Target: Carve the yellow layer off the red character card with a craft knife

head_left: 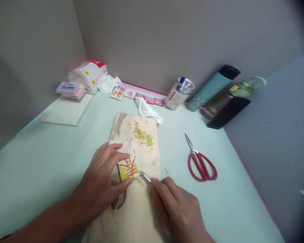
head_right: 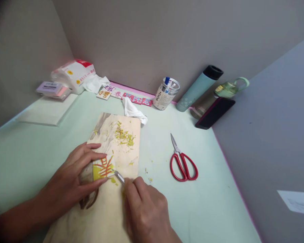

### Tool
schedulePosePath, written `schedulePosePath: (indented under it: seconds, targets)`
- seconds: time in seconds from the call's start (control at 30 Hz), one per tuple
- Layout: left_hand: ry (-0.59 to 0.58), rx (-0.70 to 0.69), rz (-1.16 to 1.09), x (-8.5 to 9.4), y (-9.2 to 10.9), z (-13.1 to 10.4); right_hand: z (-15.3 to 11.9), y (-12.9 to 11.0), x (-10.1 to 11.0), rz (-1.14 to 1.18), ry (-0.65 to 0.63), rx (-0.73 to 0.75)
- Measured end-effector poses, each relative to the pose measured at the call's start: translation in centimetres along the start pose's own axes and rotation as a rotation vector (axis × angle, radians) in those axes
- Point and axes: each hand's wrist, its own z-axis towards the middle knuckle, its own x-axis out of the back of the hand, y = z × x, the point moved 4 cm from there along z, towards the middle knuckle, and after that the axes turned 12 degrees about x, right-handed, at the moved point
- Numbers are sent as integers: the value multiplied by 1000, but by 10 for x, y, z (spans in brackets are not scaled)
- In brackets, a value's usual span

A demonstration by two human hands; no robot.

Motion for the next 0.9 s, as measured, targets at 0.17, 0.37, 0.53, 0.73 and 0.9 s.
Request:
schedulePosePath:
  seconds: [0.17, 0.37, 0.53, 0.73, 0.9]
  targets:
    - [32, 1, -7, 1, -1, 0, 5, -1, -1, -47, 35, -13]
    - [19, 20, -25, 0, -1, -1, 3, 2, 3, 75, -6, -31]
    - [30, 10, -18, 1, 0, -1, 6, -2, -2, -73, 41, 11]
    - [47, -17, 0, 0, 0, 0, 8, 13, 9, 158, 52, -195]
    - [116, 45, -39, 12, 1, 0, -6, 43, 22, 794, 53, -697]
